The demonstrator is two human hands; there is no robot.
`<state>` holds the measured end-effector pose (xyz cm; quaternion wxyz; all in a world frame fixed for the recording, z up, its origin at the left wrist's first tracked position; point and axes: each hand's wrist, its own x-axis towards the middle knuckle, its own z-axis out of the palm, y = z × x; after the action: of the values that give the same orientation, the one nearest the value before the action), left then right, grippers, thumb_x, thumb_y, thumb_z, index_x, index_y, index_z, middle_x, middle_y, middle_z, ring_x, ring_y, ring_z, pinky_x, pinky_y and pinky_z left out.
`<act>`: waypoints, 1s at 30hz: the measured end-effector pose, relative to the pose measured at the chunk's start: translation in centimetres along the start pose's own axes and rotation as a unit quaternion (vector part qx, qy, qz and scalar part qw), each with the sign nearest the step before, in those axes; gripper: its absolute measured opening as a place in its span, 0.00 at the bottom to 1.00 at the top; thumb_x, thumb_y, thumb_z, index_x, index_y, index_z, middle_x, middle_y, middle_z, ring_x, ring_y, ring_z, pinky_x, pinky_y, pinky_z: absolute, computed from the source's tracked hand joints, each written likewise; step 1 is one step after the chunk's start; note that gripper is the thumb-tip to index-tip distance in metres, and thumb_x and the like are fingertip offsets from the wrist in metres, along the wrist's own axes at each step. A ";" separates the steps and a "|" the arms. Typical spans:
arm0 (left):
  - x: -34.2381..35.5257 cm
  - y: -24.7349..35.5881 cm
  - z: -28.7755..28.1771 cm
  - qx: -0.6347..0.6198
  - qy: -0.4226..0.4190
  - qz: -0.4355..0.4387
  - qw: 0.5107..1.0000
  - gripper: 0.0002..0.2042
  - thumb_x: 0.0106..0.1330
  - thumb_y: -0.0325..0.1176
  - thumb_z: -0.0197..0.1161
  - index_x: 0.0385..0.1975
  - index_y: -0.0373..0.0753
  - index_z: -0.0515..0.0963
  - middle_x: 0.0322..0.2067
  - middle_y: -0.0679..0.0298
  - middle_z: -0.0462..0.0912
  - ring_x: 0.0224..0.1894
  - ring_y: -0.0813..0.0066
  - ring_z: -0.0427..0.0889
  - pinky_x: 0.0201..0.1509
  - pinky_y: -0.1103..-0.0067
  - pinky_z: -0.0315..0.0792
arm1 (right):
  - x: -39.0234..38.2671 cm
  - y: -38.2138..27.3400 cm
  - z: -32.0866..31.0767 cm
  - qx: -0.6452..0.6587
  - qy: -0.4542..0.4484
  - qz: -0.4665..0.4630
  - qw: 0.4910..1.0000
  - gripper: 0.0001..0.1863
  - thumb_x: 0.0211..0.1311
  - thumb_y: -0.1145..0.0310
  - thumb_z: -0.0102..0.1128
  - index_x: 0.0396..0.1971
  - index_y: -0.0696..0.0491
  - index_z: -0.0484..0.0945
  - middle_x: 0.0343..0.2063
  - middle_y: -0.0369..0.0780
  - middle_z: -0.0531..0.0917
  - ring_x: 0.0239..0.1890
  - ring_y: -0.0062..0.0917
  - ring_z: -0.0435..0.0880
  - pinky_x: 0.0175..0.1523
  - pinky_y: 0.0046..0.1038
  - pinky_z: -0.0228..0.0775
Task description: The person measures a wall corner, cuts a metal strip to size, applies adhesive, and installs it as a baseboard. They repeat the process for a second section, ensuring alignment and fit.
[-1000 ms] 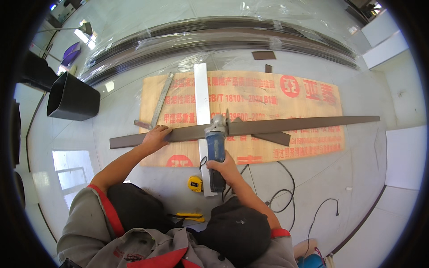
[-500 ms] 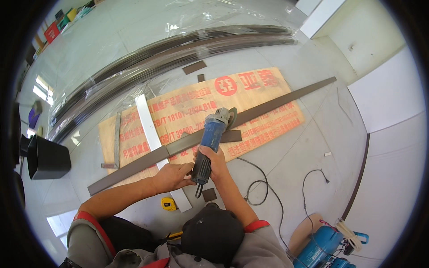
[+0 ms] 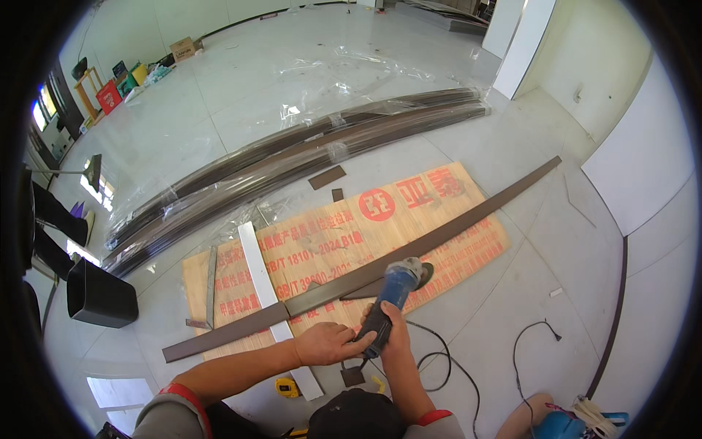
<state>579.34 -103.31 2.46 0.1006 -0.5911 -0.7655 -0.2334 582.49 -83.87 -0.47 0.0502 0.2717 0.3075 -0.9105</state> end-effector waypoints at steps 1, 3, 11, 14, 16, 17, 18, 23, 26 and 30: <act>0.4 0.1 0.0 -0.016 -0.012 -0.013 1.000 0.29 0.65 0.45 0.65 0.65 0.43 0.69 0.26 0.65 0.73 0.27 0.70 0.80 0.29 0.75 0.74 | 0.5 -0.7 0.0 -0.048 0.009 -0.032 0.998 0.17 0.61 0.60 0.63 0.37 0.61 0.78 0.26 0.42 0.82 0.26 0.30 0.83 0.33 0.30 0.78; -0.3 -0.2 0.4 -0.049 -0.074 -0.065 0.994 0.31 0.64 0.47 0.66 0.65 0.42 0.69 0.29 0.63 0.76 0.30 0.66 0.82 0.32 0.72 0.76 | 1.1 -1.0 -1.3 -0.141 0.055 -0.078 0.985 0.15 0.59 0.64 0.65 0.37 0.61 0.77 0.25 0.42 0.81 0.24 0.29 0.82 0.31 0.29 0.78; -11.9 -6.6 0.1 0.032 -0.345 -0.370 0.862 0.40 0.57 0.42 0.74 0.68 0.36 0.61 0.55 0.50 0.76 0.59 0.53 0.76 0.57 0.62 0.77 | 11.5 -6.5 -14.2 -0.416 0.304 -0.192 0.835 0.22 0.49 0.64 0.73 0.38 0.64 0.76 0.27 0.45 0.83 0.23 0.29 0.83 0.30 0.30 0.75; -15.3 -8.4 1.3 0.073 -0.328 -0.443 0.831 0.44 0.51 0.42 0.79 0.66 0.35 0.62 0.56 0.47 0.74 0.59 0.50 0.75 0.57 0.60 0.77 | 13.9 -7.2 -14.9 -0.494 0.373 -0.186 0.763 0.35 0.43 0.56 0.74 0.44 0.67 0.71 0.35 0.52 0.84 0.33 0.41 0.86 0.42 0.37 0.78; -15.8 -9.0 3.2 0.086 -0.296 -0.478 0.823 0.43 0.49 0.41 0.80 0.64 0.35 0.64 0.52 0.47 0.75 0.57 0.49 0.76 0.55 0.61 0.79 | 15.0 -7.9 -14.9 -0.532 0.412 -0.177 0.718 0.41 0.42 0.53 0.73 0.48 0.69 0.67 0.38 0.56 0.83 0.40 0.48 0.86 0.49 0.41 0.78; -16.8 -9.4 4.0 0.086 -0.286 -0.484 0.823 0.43 0.48 0.41 0.80 0.64 0.35 0.64 0.51 0.48 0.75 0.56 0.49 0.77 0.54 0.60 0.79 | 16.2 -7.6 -14.4 -0.551 0.424 -0.168 0.699 0.41 0.43 0.54 0.72 0.50 0.69 0.66 0.39 0.57 0.83 0.42 0.50 0.86 0.50 0.43 0.78; -17.5 -9.7 4.6 0.086 -0.276 -0.485 0.825 0.43 0.48 0.40 0.80 0.64 0.36 0.65 0.50 0.48 0.75 0.56 0.49 0.77 0.54 0.60 0.79 | 16.6 -7.8 -14.1 -0.567 0.438 -0.159 0.679 0.41 0.44 0.54 0.71 0.51 0.70 0.65 0.40 0.58 0.83 0.44 0.51 0.86 0.52 0.44 0.77; -15.5 -11.0 3.9 0.052 -0.209 -0.526 0.823 0.39 0.47 0.42 0.78 0.60 0.38 0.70 0.48 0.51 0.76 0.53 0.50 0.78 0.52 0.60 0.78 | 18.6 -10.2 -14.2 -0.572 0.472 -0.155 0.653 0.45 0.45 0.52 0.71 0.56 0.69 0.63 0.46 0.60 0.81 0.46 0.53 0.85 0.54 0.45 0.76; -15.3 -13.5 3.3 0.071 -0.125 -0.577 0.804 0.33 0.48 0.49 0.75 0.53 0.39 0.76 0.48 0.50 0.77 0.53 0.50 0.79 0.51 0.60 0.78 | 19.7 -9.5 -13.5 -0.595 0.473 -0.173 0.626 0.45 0.45 0.51 0.71 0.55 0.69 0.64 0.48 0.60 0.81 0.46 0.53 0.85 0.54 0.47 0.76; -11.6 -15.9 2.4 -0.012 -0.186 -0.608 0.771 0.30 0.50 0.51 0.73 0.50 0.38 0.77 0.49 0.48 0.77 0.52 0.49 0.80 0.53 0.60 0.77 | 20.7 -9.2 -16.2 -0.646 0.477 -0.212 0.557 0.41 0.45 0.51 0.70 0.52 0.68 0.69 0.48 0.58 0.82 0.45 0.53 0.85 0.52 0.48 0.77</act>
<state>567.76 -115.21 -8.45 -0.2140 -0.0349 -0.9660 -0.1405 570.08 -65.37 -17.20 -0.1368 0.4879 0.8409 -0.1901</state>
